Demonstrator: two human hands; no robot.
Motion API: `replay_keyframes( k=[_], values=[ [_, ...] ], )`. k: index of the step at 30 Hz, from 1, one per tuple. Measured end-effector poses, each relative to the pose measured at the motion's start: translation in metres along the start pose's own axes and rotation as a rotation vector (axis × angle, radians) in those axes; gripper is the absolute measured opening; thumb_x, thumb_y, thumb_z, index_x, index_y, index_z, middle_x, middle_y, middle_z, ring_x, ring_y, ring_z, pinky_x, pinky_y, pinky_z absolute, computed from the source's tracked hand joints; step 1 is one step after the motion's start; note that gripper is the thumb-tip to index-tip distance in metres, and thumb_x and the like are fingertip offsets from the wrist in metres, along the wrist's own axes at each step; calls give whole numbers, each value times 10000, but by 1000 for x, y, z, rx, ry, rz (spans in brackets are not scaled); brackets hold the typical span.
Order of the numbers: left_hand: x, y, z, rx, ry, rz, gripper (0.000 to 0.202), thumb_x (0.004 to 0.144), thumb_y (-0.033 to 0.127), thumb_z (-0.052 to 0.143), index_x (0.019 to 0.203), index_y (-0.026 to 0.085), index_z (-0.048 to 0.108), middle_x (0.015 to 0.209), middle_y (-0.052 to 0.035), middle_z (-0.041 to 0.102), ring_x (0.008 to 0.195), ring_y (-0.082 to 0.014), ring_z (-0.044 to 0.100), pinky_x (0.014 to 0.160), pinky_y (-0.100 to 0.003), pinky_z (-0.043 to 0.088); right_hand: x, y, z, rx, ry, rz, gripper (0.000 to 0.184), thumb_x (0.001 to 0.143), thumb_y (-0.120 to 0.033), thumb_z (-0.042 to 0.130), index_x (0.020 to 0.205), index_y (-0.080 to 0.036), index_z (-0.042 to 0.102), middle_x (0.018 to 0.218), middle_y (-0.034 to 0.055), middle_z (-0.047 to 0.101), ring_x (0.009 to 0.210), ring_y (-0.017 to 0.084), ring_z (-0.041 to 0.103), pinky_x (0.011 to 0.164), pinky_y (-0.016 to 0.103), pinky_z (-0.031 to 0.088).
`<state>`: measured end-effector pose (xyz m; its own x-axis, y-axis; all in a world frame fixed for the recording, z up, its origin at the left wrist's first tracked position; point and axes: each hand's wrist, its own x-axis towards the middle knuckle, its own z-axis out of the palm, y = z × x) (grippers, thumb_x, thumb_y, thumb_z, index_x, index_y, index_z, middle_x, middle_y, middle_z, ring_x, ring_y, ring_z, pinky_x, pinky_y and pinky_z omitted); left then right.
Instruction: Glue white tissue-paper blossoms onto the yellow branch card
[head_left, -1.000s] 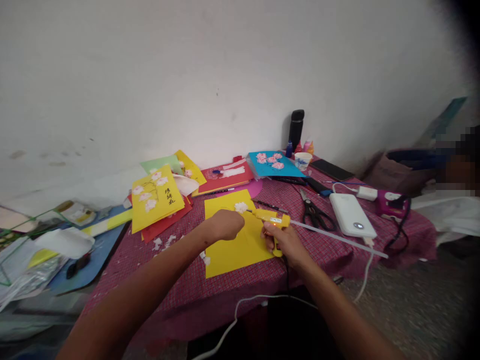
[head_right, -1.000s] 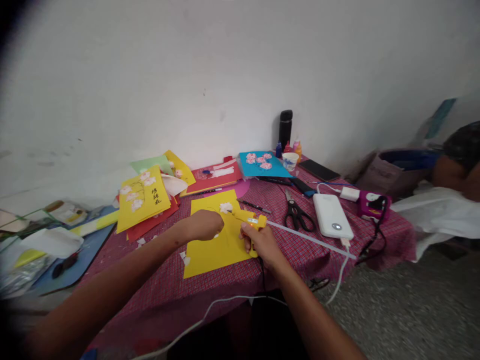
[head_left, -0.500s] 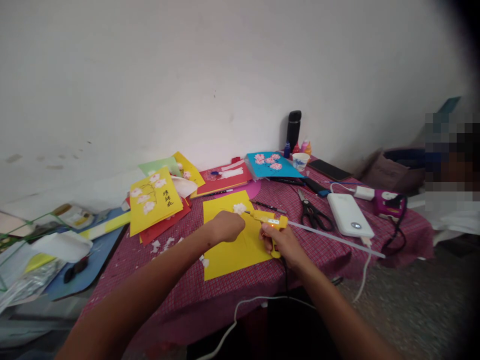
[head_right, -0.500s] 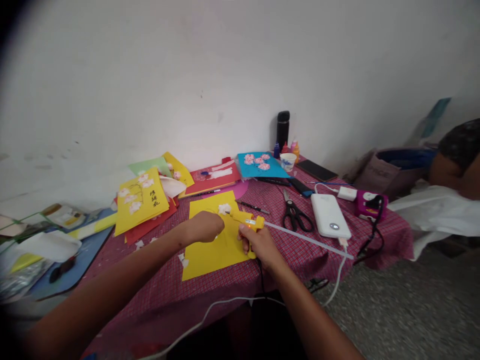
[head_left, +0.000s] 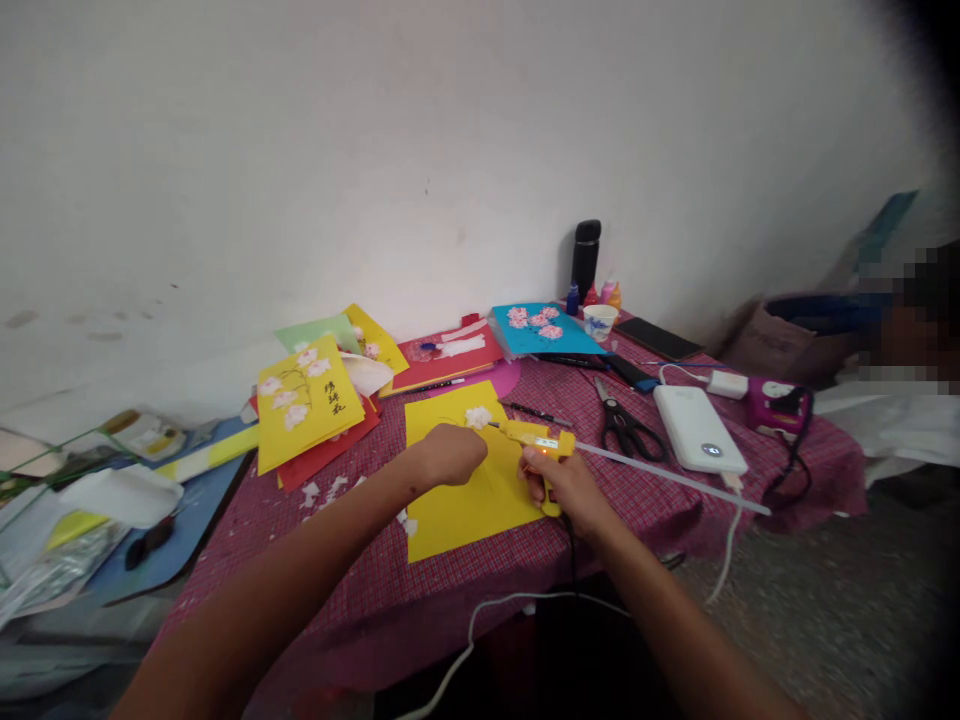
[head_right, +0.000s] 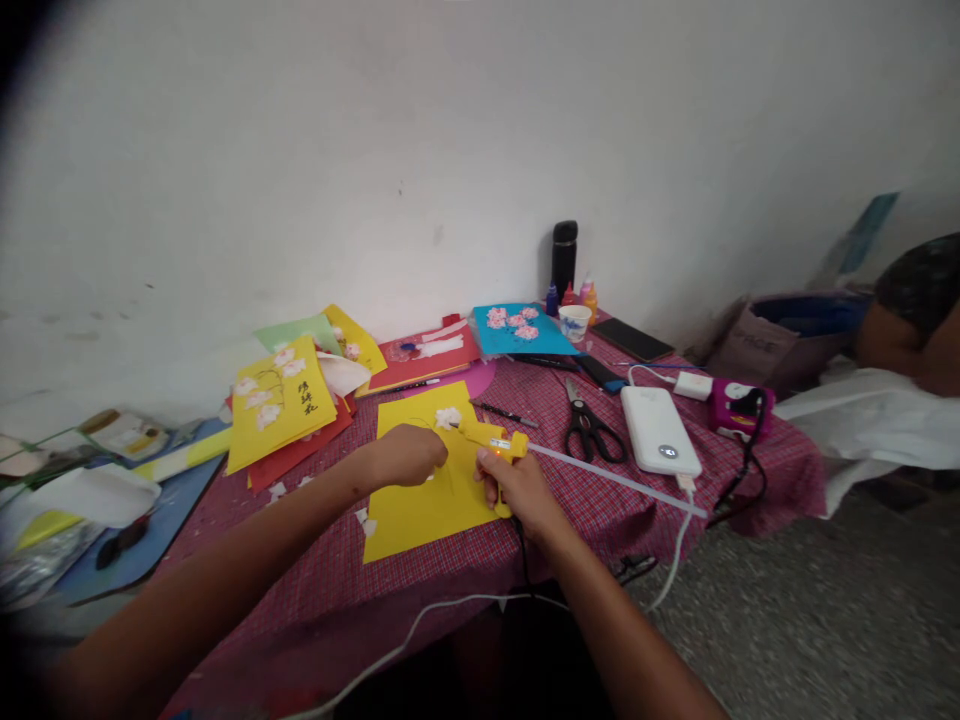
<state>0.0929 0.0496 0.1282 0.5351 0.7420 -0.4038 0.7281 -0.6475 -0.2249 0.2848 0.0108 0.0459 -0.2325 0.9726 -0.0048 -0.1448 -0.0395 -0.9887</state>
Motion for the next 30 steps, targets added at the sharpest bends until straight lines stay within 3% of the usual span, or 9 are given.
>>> replay_keyframes(
  k=[4, 9, 18, 30],
  values=[
    [-4, -17, 3, -66, 56, -6, 388, 816, 150, 538, 1165, 236, 686, 1176, -86, 711, 1053, -261, 672, 821, -342, 542, 0, -2, 0, 16, -5, 10, 380, 859, -499, 560, 671, -173, 613, 414, -24, 525, 372, 96, 425, 399, 225, 282],
    [-18, -30, 14, -96, 101, -36, 378, 814, 139, 488, 1116, 216, 701, 1141, -91, 715, 1031, -249, 667, 845, -342, 522, 0, 0, 0, 18, -7, 18, 379, 854, -499, 562, 666, -175, 613, 414, -29, 520, 370, 92, 414, 402, 224, 291],
    [-36, -19, 29, -185, 181, 7, 438, 783, 113, 477, 1156, 212, 683, 1113, -77, 706, 995, -213, 663, 848, -295, 519, -1, -3, 1, -3, 3, 14, 383, 842, -511, 572, 651, -181, 604, 409, -22, 520, 371, 101, 410, 404, 231, 301],
    [-36, -17, 37, -164, 166, 11, 376, 786, 118, 518, 1077, 252, 715, 1029, -66, 710, 947, -205, 667, 810, -278, 510, -1, 0, 1, -40, 3, 30, 389, 852, -522, 555, 673, -181, 614, 420, -27, 522, 386, 105, 423, 426, 237, 291]
  ],
)
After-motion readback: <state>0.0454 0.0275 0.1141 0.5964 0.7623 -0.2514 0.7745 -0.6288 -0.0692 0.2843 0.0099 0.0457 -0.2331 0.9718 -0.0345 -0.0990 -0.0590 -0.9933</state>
